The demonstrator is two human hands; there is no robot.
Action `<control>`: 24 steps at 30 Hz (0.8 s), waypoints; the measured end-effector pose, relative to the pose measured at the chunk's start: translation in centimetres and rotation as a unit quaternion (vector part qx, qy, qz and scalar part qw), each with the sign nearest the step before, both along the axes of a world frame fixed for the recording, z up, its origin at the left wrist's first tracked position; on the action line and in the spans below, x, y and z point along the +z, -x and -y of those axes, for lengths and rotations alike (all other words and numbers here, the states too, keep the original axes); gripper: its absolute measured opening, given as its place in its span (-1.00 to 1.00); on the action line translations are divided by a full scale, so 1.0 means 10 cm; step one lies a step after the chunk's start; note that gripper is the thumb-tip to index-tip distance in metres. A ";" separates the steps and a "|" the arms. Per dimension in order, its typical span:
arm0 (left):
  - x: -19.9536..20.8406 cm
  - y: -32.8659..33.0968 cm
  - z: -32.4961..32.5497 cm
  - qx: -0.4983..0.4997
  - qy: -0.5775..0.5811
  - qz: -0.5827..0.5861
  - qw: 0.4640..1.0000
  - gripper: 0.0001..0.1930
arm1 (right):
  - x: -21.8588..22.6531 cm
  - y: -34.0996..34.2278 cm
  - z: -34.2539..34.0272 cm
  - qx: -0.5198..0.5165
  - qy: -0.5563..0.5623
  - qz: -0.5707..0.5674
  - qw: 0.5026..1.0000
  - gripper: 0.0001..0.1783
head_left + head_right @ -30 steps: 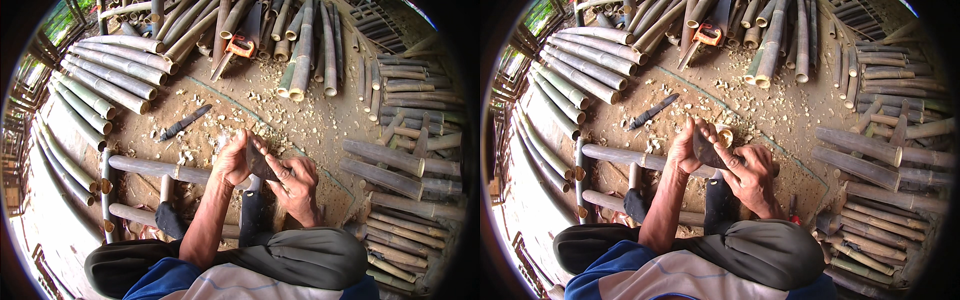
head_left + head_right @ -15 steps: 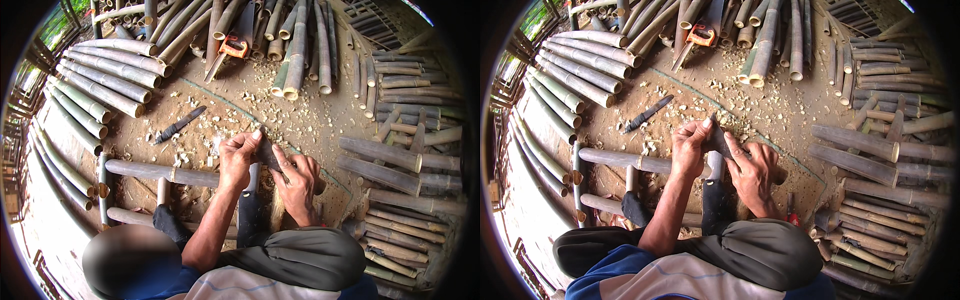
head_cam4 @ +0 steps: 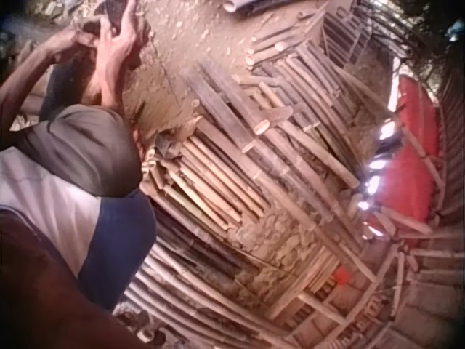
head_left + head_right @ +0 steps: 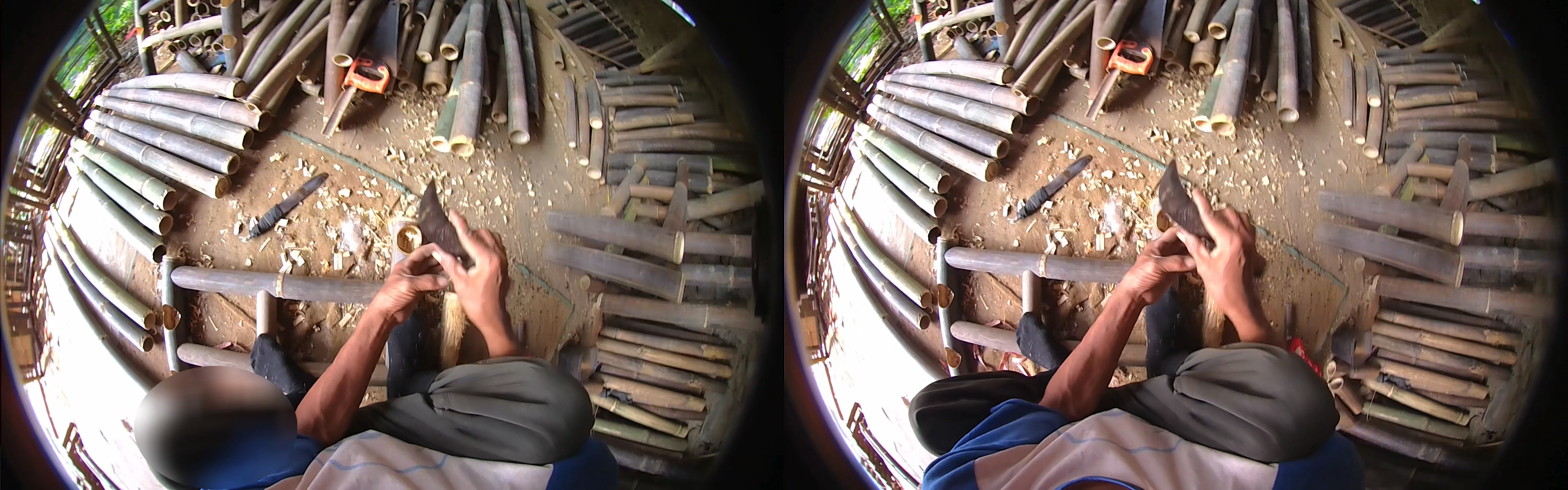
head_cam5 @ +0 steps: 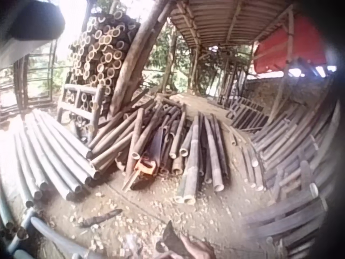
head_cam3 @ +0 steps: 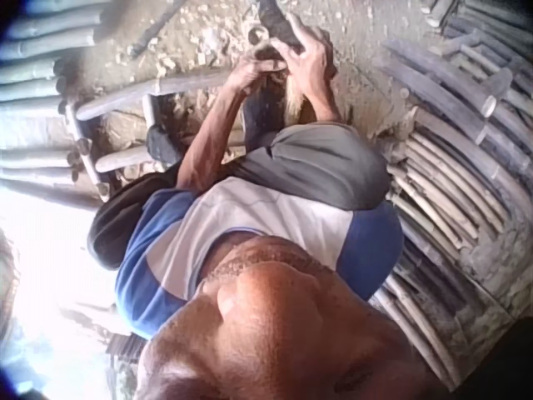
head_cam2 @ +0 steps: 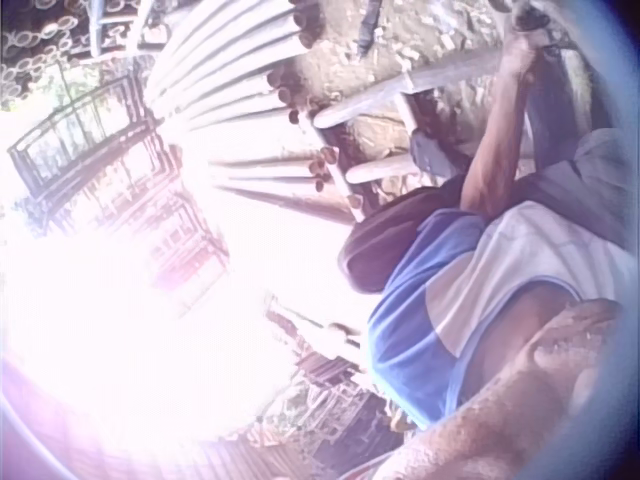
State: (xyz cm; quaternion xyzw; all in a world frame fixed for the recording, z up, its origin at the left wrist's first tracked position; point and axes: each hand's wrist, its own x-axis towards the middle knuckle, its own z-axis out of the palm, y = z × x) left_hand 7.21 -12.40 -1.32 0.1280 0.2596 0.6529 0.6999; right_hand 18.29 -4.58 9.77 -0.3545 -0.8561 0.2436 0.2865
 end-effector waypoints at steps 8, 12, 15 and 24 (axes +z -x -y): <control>0.38 0.10 0.04 -0.113 0.119 -0.679 0.716 -0.41 | -0.57 -0.13 -0.27 -0.050 0.581 -0.343 0.737 -0.81; 0.26 0.44 0.49 -0.159 0.083 -0.742 0.646 -0.43 | -0.83 -0.15 0.05 -0.121 0.658 -0.205 0.714 -0.74; 0.23 0.59 0.72 -0.201 0.123 -0.762 0.604 -0.51 | -1.11 0.02 0.29 -0.096 0.709 -0.232 0.659 -0.72; 0.56 1.46 -0.48 -0.392 0.045 -0.834 0.387 -0.94 | -1.67 0.52 0.19 -0.107 0.837 -0.436 0.311 -0.65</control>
